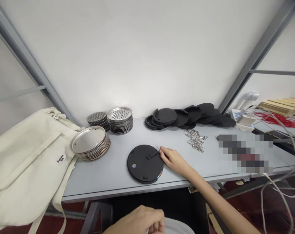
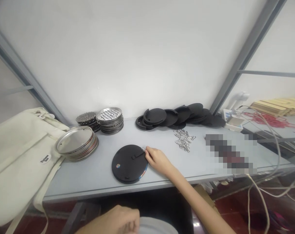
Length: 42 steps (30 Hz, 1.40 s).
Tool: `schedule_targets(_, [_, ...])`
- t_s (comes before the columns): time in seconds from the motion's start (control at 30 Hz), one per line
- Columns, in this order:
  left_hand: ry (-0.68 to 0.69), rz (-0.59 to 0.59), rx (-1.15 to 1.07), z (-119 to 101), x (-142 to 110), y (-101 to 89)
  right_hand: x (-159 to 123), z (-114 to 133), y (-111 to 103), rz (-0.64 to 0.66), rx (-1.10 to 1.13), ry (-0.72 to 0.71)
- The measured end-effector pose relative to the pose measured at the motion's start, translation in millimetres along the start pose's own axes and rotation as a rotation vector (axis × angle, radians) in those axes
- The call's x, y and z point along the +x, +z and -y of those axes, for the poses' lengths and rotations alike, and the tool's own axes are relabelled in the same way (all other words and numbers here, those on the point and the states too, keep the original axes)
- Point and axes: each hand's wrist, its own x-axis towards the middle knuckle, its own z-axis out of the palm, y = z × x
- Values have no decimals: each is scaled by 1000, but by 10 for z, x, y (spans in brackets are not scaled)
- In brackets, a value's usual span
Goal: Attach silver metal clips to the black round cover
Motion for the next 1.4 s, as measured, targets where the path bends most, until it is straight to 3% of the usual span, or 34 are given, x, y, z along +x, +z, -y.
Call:
schedule_targets(0.1, [-75, -117, 71, -228, -50, -255, -2, -7, 5, 1, -6, -2])
schedule_targets(0.13, [-69, -204, 100, -289, -33, -365, -1, -9, 8, 0, -7, -2])
schedule_targets(0.2, [-2, -319, 177, -336, 76, -609, 3, -12, 15, -2, -5, -1])
schedule_targets(0.3, [144, -506, 411, -208, 399, -978, 6, -24, 27, -3, 8, 0])
schedule_targets(0.47, [402, -394, 703, 146, 993, -1346, -1, -53, 35, 1, 9, -1])
schedule_targets(0.6, [461, -351, 761, 272, 1167, -1398, -9, -44, 20, 5, 48, -14])
schedule_targets(0.93, [481, -470, 875, 354, 1116, -1301, -5, -48, 30, 7, 6, -16])
schedule_targets(1.4, [501, -453, 855, 321, 1117, -1288, -31, 7, -4, 0, 20, -3])
